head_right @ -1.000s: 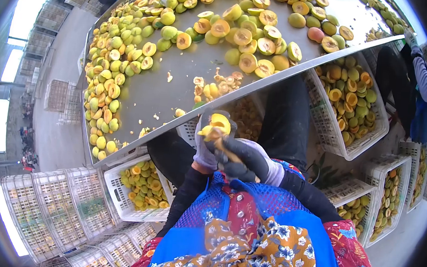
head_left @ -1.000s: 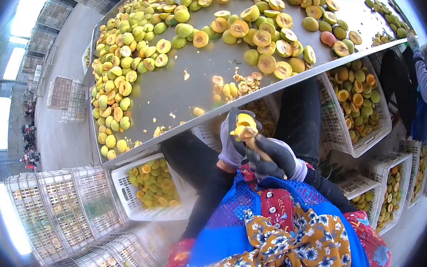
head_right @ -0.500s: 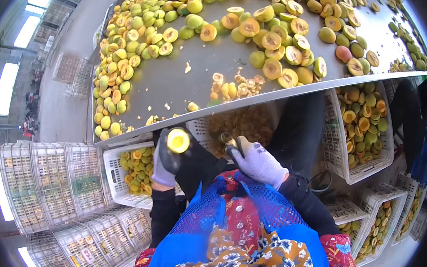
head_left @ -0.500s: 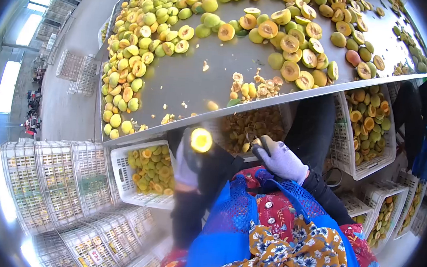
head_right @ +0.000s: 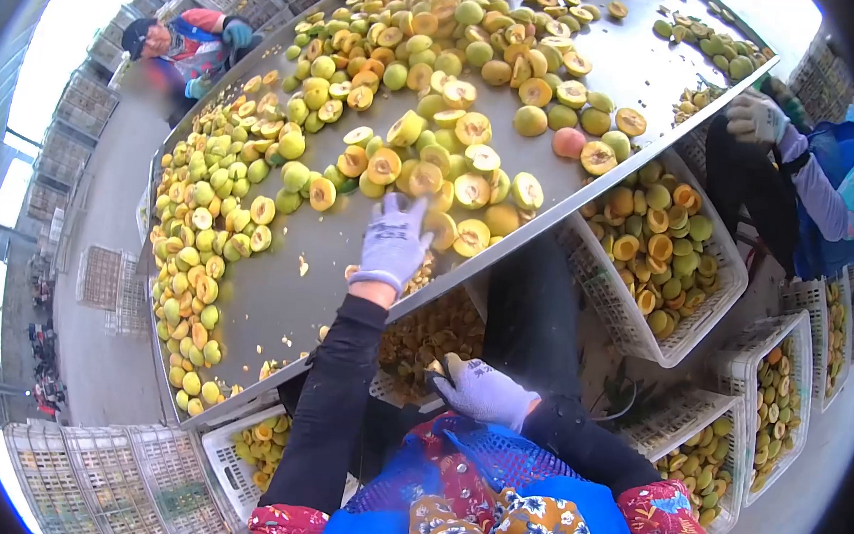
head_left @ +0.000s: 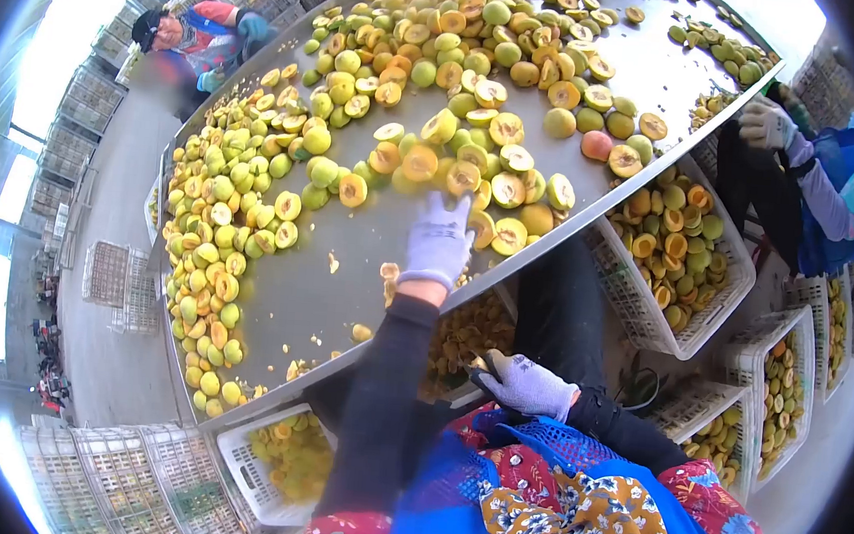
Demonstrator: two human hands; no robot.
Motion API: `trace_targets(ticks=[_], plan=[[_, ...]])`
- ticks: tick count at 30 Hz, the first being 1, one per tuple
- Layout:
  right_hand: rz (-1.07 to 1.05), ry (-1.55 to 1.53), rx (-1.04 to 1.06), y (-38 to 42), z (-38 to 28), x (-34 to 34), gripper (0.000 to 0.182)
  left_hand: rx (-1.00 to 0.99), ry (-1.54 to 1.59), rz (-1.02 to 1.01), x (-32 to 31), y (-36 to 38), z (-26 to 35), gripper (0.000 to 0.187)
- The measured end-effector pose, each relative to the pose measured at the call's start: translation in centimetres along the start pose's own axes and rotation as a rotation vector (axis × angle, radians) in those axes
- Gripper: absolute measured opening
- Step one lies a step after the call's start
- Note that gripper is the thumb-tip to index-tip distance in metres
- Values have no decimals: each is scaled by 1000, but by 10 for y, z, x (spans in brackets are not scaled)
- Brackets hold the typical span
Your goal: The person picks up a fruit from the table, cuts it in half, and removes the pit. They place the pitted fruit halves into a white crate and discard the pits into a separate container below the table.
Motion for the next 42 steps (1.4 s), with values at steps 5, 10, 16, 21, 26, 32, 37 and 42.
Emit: trace_targets(ticks=[5, 10, 16, 21, 26, 32, 37, 42], plan=[[4, 64, 24, 12, 0, 16, 32, 58, 162, -308, -30, -12, -8, 60], [59, 49, 61, 6, -6, 22, 31, 123, 600, -139, -53, 26, -58, 54], [235, 32, 176, 5, -50, 52, 25, 693, 1712, 17, 10, 103, -31, 28], [194, -23, 83, -4, -67, 43, 24, 567, 1700, 117, 7, 152, -33, 34], [185, -2, 93, -4, -75, 26, 24, 688, 2028, 172, -1, 183, -17, 42], [164, 54, 112, -3, -76, 16, 25, 617, 1771, 251, 13, 195, 1, 53], [5, -5, 22, -2, -74, 7, 32, 515, 1396, 414, 8, 206, 0, 36], [-70, -481, 152, 1, -70, 0, 22, 434, 1063, 564, 3, 209, 10, 33]])
Point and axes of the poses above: each hand's wrist, its own y-axis away from the middle knuckle, its own x-axis out of the back of the hand, z = x × y, the point moved 5 cm from there along -y, towards the middle knuckle, and after that the axes turned 10 degrees about y, right-handed, at the moved point
